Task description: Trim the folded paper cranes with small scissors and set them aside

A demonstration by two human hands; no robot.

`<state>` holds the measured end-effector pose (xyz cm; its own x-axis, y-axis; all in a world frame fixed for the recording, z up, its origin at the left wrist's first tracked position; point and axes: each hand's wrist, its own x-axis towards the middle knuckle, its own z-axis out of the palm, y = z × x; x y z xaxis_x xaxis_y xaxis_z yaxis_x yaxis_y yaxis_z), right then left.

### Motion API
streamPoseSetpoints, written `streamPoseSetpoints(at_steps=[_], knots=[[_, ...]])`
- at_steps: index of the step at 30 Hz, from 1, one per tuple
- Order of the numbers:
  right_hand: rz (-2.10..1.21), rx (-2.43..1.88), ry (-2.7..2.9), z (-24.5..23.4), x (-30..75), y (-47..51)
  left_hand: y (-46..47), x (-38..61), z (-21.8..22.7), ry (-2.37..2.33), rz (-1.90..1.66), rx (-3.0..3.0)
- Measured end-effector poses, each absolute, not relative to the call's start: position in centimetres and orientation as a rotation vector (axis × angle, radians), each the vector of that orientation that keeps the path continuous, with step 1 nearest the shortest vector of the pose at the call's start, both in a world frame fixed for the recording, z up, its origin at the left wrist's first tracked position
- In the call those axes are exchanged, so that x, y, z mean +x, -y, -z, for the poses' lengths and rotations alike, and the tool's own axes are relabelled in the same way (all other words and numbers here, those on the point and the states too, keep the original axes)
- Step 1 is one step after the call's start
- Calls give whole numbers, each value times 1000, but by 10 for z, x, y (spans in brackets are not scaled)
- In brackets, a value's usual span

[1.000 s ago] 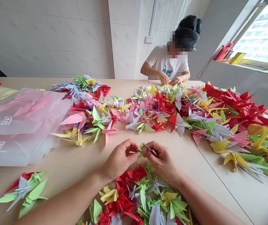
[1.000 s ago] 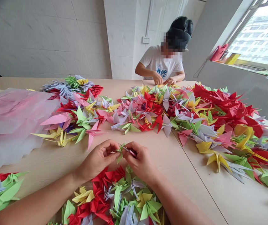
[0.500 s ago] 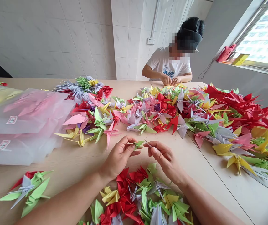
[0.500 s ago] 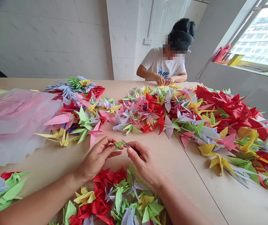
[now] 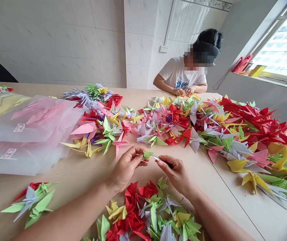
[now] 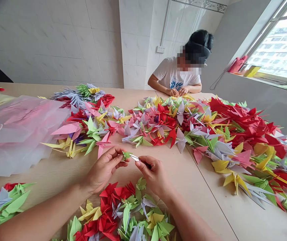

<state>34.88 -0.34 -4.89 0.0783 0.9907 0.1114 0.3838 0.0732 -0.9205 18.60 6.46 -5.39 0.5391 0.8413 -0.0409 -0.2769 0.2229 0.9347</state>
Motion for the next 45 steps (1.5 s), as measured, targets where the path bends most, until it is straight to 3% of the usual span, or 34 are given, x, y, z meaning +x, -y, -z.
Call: streamPoseSetpoints(at_steps=[10,30,37,45], knots=[[-377,-1637,1700,49,343,7,-64,186,57,-722,-831,1247],[8,-1711,1939,51,345,11,-61,185,57,-832,-829,1529],[-396,-1697,1685,51,342,6,-64,188,59,-735,-773,1130],[-585,-1655,1530,51,343,4,-64,186,57,-708,-826,1316]])
